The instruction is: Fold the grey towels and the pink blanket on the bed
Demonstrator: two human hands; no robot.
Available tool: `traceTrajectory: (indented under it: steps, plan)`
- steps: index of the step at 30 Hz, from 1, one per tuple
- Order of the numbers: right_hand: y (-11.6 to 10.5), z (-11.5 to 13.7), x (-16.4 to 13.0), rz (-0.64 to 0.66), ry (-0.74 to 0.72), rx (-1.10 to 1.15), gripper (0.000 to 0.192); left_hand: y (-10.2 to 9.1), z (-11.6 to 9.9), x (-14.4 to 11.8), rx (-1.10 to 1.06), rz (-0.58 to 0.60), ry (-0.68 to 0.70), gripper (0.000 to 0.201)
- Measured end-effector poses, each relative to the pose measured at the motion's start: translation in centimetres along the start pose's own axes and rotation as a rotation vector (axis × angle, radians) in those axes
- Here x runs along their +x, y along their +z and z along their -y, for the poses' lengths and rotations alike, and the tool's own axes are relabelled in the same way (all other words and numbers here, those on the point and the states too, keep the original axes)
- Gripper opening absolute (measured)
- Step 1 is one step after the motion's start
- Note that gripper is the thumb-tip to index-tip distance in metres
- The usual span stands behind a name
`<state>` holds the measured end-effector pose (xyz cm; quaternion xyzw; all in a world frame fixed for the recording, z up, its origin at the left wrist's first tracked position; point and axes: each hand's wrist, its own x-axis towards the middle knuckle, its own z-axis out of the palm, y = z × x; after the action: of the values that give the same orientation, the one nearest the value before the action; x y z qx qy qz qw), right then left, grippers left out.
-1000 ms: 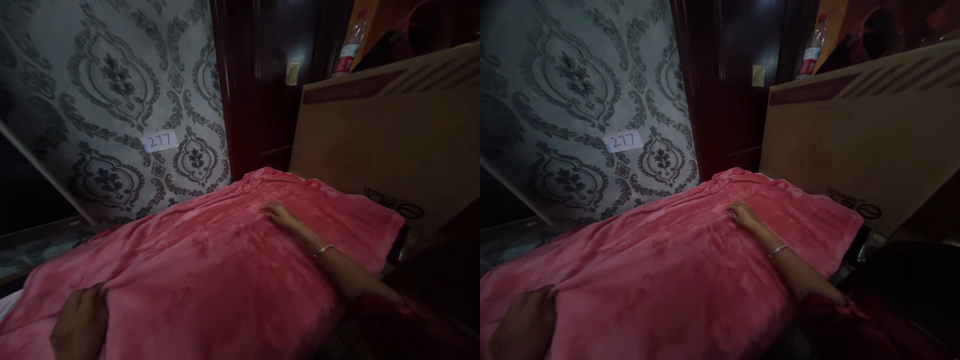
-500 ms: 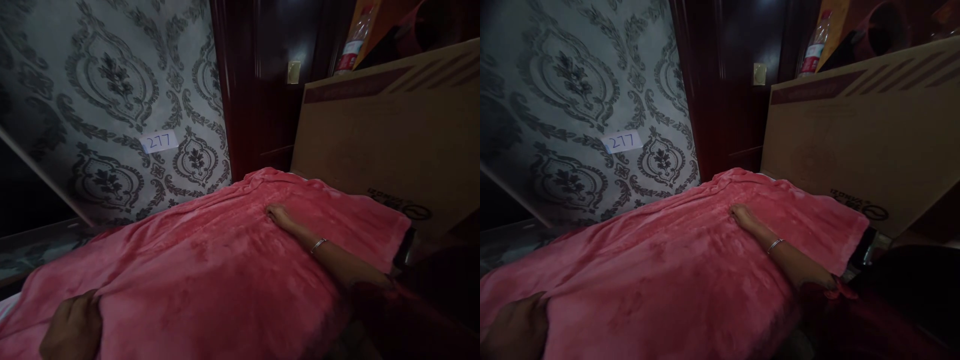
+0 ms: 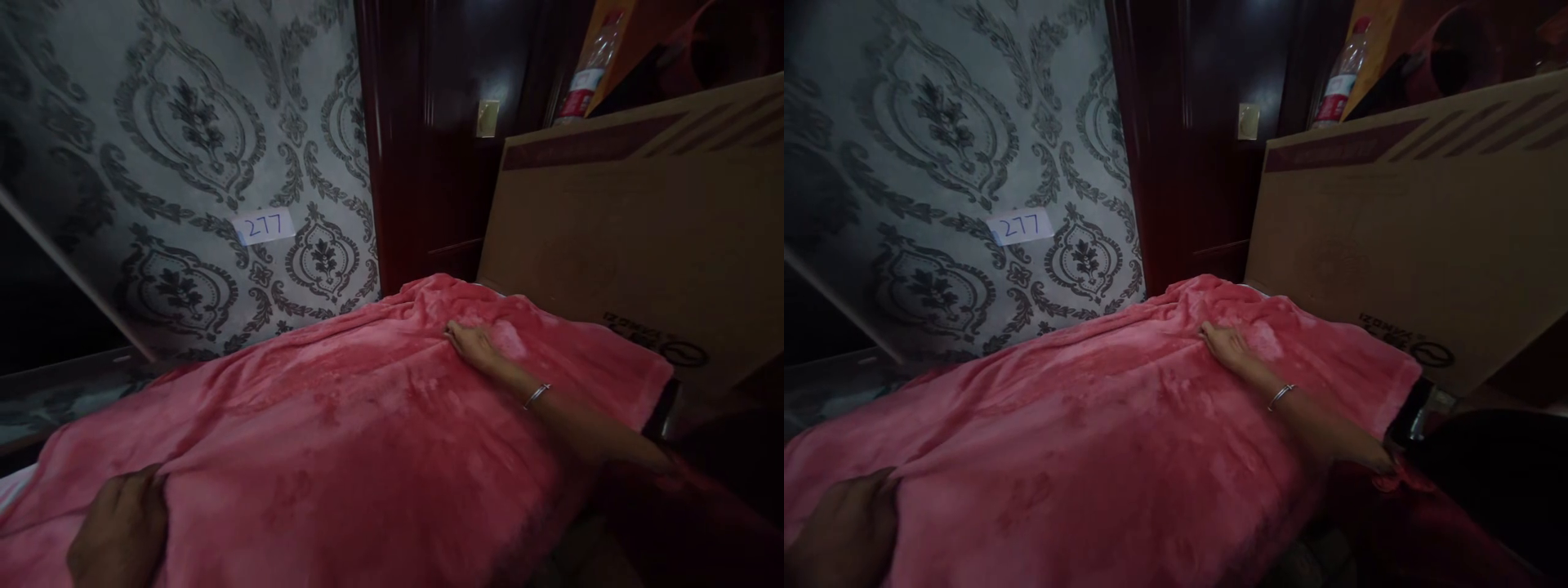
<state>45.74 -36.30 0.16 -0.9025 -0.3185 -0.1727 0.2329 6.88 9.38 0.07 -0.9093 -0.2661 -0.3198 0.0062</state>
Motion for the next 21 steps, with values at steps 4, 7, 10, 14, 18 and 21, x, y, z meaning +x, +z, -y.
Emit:
traceTrajectory:
  steps: [4,7,10,14,18,21]
  plan:
    - [-1.1,-0.6,-1.3,0.084,-0.239,-0.12,0.03,-1.4,-1.2,0.6,0.079,0.074,-0.014,0.038]
    - [-1.8,-1.4,-2.8,0.161,-0.407,-0.173,0.043,-1.6,-1.3,0.7,0.085,0.157,-0.034,0.042]
    - [-2.6,-1.9,-4.3,0.197,-0.481,-0.202,0.048,-1.4,-1.3,0.5,0.096,0.235,-0.069,0.046]
    - [-4.6,-1.4,-5.6,0.17,-0.492,-0.22,0.045,-2.0,-1.8,0.7,0.115,0.254,-0.066,0.044]
    - [-7.0,-0.1,-5.9,0.187,-0.485,-0.296,0.042,-4.4,-1.8,1.2,0.132,0.144,0.003,0.04]
    - [-8.5,0.3,-5.8,0.145,-0.395,-0.381,0.04,-6.7,-1.4,1.1,0.139,0.063,0.122,0.04]
